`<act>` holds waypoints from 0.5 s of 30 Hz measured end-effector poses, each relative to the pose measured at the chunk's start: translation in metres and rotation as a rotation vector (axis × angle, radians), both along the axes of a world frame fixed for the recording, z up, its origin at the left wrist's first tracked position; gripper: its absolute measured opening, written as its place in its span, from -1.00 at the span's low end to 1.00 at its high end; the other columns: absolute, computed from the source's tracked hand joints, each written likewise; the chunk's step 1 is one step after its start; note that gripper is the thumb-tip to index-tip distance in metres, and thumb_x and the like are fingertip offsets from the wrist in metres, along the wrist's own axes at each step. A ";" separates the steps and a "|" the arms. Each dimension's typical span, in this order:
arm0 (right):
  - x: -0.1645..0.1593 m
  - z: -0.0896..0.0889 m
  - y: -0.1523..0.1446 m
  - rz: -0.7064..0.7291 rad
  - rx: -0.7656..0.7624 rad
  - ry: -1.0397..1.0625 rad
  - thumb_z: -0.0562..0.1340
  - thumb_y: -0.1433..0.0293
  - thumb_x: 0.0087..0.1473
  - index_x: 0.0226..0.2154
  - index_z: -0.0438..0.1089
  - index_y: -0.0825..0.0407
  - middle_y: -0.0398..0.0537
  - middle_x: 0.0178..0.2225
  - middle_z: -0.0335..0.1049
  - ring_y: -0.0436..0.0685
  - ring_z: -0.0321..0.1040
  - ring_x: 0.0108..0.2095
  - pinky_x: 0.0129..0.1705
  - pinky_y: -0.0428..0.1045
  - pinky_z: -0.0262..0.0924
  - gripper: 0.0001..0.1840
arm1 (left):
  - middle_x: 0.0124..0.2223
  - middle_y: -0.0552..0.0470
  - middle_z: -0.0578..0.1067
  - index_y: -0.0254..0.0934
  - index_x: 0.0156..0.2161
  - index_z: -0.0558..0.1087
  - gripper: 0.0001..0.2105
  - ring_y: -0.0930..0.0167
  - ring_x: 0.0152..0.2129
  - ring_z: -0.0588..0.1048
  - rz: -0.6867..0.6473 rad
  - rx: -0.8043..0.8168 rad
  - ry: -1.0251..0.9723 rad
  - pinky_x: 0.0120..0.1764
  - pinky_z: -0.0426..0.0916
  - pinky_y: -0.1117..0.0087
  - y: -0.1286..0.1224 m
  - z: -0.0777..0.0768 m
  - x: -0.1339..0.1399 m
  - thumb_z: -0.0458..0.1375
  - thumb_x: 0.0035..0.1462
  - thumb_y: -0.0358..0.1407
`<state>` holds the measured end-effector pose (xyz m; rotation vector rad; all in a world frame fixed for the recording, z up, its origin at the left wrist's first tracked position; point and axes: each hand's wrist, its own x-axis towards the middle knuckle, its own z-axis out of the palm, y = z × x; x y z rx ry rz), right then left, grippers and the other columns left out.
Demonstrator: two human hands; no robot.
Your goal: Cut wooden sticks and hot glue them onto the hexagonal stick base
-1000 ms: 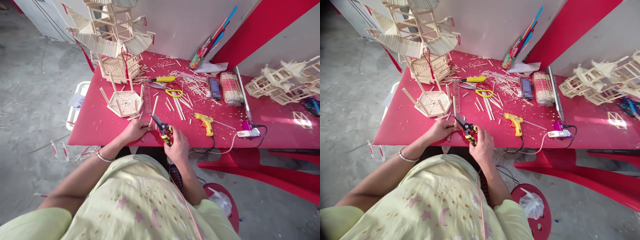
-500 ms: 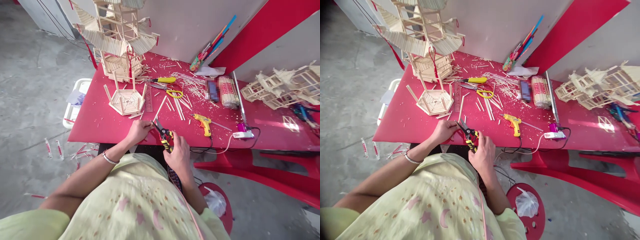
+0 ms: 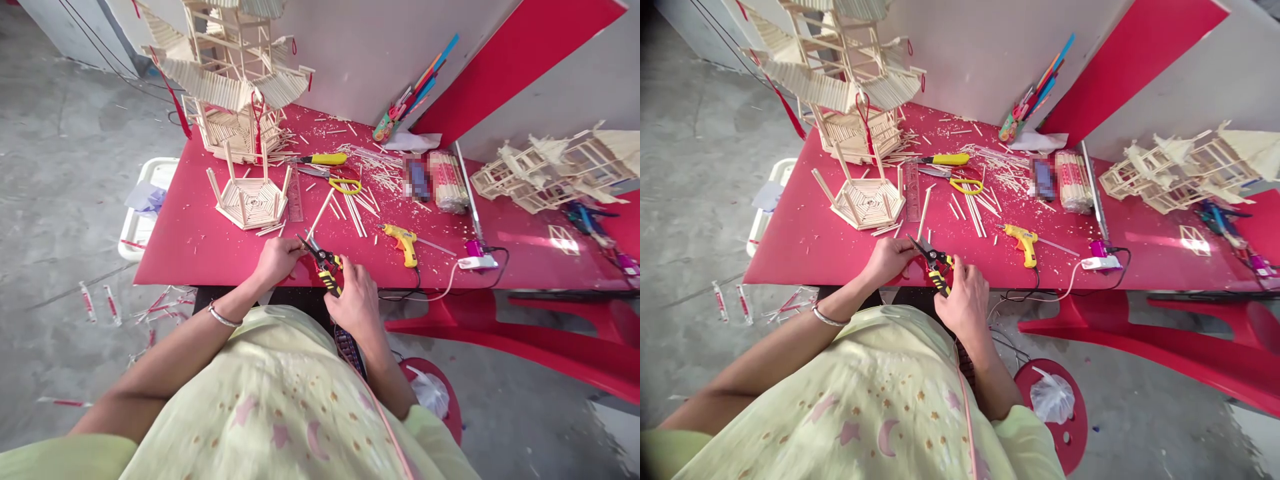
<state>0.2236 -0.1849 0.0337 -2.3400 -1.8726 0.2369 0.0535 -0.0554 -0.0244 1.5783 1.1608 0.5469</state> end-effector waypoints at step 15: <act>0.005 0.006 0.014 0.044 -0.111 -0.036 0.25 0.37 0.05 0.36 0.16 0.12 0.21 0.02 0.42 0.38 0.40 0.02 0.05 0.16 0.28 -0.18 | -0.66 0.14 0.40 -0.27 -0.19 0.68 -0.68 0.42 -0.74 0.44 0.026 0.018 0.038 -0.55 0.22 0.45 -0.005 0.005 0.002 0.14 0.25 -0.12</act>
